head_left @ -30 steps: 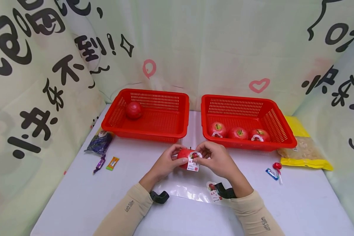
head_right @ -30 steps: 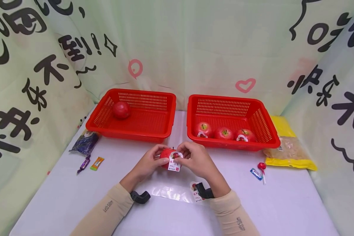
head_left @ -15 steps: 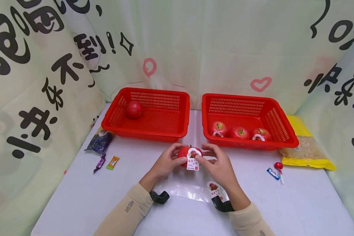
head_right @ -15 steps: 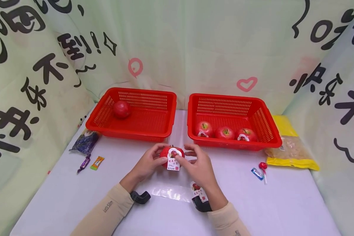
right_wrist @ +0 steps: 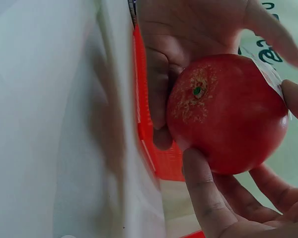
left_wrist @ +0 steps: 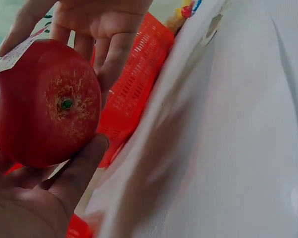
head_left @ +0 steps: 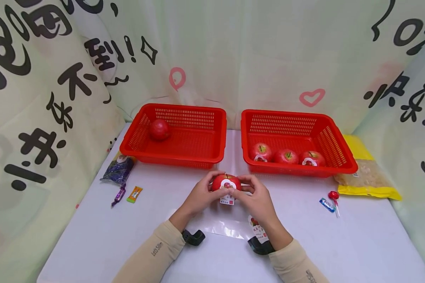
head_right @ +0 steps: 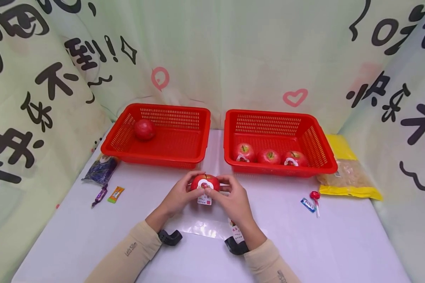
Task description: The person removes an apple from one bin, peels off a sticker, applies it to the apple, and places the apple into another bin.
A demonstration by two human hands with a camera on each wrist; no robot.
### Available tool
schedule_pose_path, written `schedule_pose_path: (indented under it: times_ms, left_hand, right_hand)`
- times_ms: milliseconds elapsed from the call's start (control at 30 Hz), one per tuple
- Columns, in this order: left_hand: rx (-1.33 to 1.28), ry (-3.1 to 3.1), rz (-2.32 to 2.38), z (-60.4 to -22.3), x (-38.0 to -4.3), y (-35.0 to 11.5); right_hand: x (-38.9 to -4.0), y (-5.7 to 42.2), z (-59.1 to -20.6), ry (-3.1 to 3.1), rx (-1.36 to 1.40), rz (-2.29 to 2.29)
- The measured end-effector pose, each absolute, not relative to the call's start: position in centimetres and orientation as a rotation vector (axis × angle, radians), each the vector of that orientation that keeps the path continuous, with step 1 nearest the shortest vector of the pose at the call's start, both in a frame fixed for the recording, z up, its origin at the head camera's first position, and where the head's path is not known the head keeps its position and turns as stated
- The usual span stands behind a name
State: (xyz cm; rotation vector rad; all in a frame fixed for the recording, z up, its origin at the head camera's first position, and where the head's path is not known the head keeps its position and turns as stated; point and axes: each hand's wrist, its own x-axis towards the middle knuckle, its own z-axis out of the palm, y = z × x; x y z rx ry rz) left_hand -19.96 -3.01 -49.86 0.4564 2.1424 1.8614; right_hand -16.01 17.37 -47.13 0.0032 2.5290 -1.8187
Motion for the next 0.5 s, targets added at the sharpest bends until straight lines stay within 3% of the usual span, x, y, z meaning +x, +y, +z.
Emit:
schedule_pose_path:
  times_ms: [500]
  left_hand:
    - [0.430,2.187,1.830,-49.87,-20.02,-2.85]
  right_hand:
    - [-16.33,17.37,-47.37,2.532,0.065,-1.834]
